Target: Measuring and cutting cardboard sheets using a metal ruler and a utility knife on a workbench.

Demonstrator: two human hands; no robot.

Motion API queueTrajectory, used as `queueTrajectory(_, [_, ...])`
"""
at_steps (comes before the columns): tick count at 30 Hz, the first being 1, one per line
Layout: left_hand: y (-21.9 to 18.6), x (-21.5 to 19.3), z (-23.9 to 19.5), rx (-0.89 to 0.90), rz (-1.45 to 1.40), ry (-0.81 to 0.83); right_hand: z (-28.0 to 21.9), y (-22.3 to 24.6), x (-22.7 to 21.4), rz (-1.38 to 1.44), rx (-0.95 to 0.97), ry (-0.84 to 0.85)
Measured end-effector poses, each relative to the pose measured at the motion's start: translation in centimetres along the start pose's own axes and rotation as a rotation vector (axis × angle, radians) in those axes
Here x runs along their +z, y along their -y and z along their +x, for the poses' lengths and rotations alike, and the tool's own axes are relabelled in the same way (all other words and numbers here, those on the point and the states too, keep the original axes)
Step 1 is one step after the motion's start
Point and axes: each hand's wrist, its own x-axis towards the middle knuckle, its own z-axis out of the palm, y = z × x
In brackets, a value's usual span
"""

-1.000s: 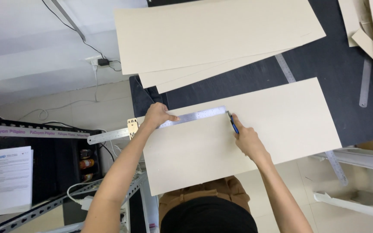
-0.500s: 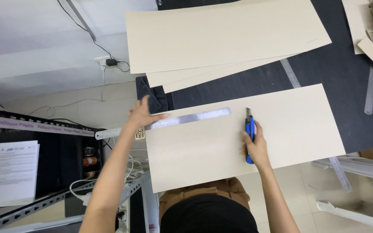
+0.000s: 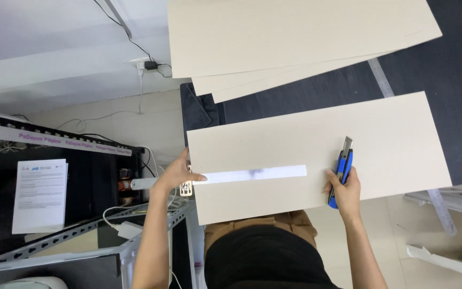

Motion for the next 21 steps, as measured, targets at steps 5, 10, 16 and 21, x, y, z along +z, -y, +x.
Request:
queueTrajectory(5, [-2.8,1.5,-3.9,-0.105,0.087,-0.014,0.1,0.2,-0.1,0.113,0.003,0.022])
queueTrajectory(10, [-2.2,2.9,-5.4,-0.170,0.112,0.027,0.5,-0.3,0.2,0.131,0.013,0.017])
queueTrajectory(16, [-0.5,4.1,-5.7,-0.229,0.100,0.012,0.4,-1.0,0.5,0.133,0.025,-0.007])
queueTrajectory(21, [3.1,5.1,-4.0,-0.256,0.076,-0.025,-0.4,-0.3,0.6,0.077,0.011,0.013])
